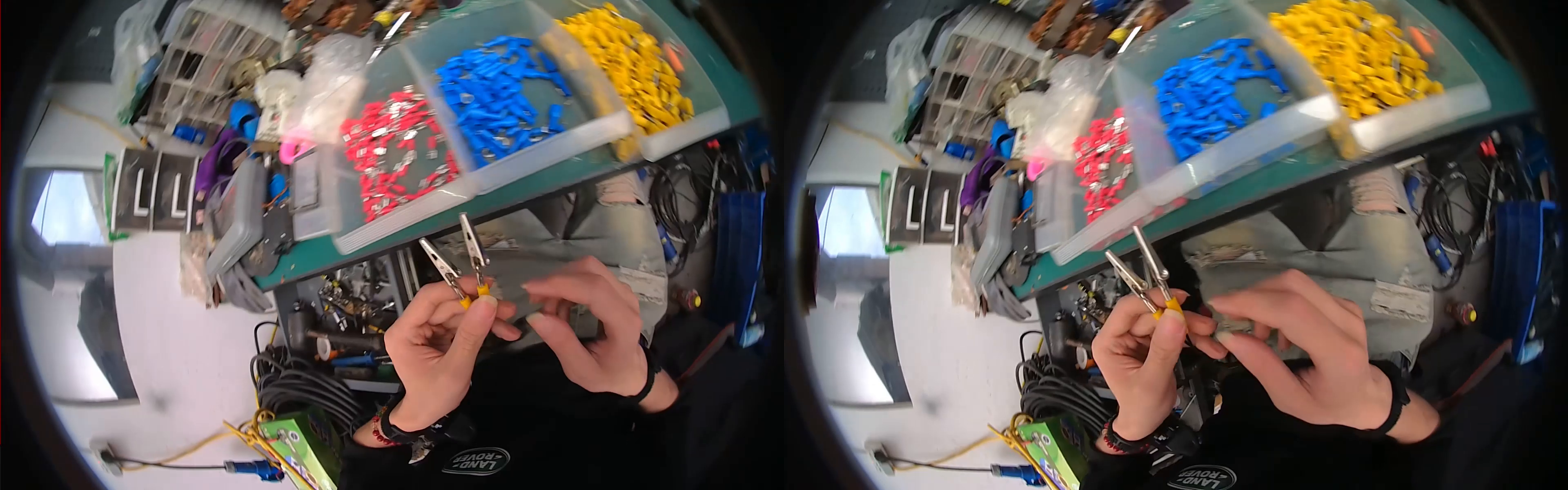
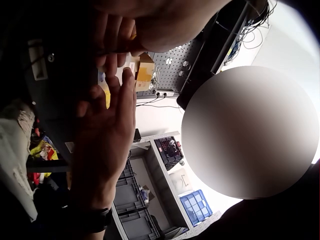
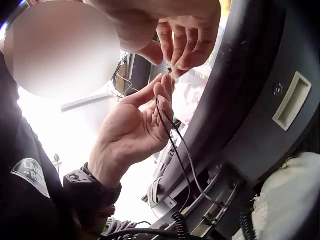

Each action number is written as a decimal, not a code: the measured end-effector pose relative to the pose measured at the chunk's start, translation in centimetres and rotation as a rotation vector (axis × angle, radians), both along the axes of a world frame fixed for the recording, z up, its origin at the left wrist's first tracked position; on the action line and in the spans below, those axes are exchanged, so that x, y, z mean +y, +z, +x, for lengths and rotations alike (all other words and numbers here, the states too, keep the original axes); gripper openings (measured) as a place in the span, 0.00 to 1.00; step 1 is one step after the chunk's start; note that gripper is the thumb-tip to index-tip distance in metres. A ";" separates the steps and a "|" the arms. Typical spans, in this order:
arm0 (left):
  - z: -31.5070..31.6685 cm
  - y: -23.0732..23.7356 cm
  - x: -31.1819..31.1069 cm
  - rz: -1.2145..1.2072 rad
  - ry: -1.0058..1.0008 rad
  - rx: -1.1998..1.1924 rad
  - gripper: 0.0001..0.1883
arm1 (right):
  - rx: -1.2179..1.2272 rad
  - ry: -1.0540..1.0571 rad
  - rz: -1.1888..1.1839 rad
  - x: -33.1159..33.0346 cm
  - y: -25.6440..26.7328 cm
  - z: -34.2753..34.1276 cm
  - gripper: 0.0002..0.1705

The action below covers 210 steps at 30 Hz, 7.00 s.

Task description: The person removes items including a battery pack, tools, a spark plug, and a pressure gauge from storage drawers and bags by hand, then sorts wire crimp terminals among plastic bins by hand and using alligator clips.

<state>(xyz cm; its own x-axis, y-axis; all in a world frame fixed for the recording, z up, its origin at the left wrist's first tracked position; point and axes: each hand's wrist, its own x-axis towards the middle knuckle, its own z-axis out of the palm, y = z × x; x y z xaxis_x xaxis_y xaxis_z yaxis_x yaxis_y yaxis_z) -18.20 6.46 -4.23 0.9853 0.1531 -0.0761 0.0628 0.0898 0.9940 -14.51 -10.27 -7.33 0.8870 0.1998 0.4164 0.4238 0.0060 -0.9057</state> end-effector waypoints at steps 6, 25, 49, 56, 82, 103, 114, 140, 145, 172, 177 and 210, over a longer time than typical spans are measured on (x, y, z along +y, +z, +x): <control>0.1 -1.5 -1.6 -0.014 -0.138 0.058 0.11 | -0.404 -0.243 -0.296 -0.9 -2.2 0.7 0.22; -0.1 -2.5 -2.1 0.063 -0.159 0.030 0.11 | 0.476 0.288 0.477 -0.6 -3.2 -0.3 0.14; -0.5 -2.5 -2.2 0.258 -0.157 -0.002 0.09 | 0.530 0.255 0.651 -0.8 -3.7 -0.6 0.10; -0.5 -2.4 -2.1 0.277 -0.223 -0.006 0.09 | 0.501 0.198 0.582 -1.0 -3.7 -0.6 0.07; 0.7 -3.7 -1.4 -0.180 -0.181 -0.042 0.31 | 0.403 -0.032 0.723 0.3 -3.8 -1.2 0.21; 0.0 -2.8 -1.1 -0.273 -0.350 0.315 0.28 | 0.694 0.196 0.746 0.3 -3.8 -1.9 0.26; -0.1 -3.3 -0.6 -0.289 -0.396 0.170 0.27 | 0.707 0.284 0.793 0.4 -4.5 -2.1 0.17; -0.5 -3.8 -2.0 -0.071 -0.131 0.142 0.28 | 0.979 0.394 1.100 -0.2 -3.2 -1.8 0.25; -0.3 -4.2 -1.7 -0.067 -0.110 0.082 0.24 | 0.936 0.555 1.215 -0.4 -3.8 -1.6 0.26; -0.1 -4.8 -1.0 -0.292 -0.246 0.083 0.26 | 0.985 0.558 1.021 -0.2 -3.7 -1.8 0.19; -0.2 -3.9 -1.6 -0.172 -0.213 0.057 0.19 | 0.936 0.522 1.000 -0.2 -3.7 -2.0 0.20; 0.0 -4.0 -1.3 0.422 -0.283 -0.337 0.19 | 0.126 0.275 0.017 -6.8 3.9 0.8 0.20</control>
<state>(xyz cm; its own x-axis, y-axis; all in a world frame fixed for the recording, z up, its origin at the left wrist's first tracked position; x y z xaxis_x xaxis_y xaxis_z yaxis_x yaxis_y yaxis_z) -18.18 5.20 -8.22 0.9514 -0.1689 0.2573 -0.2975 -0.2902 0.9096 -13.71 -17.06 -3.41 0.8451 0.4340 0.3122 0.2889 0.1208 -0.9497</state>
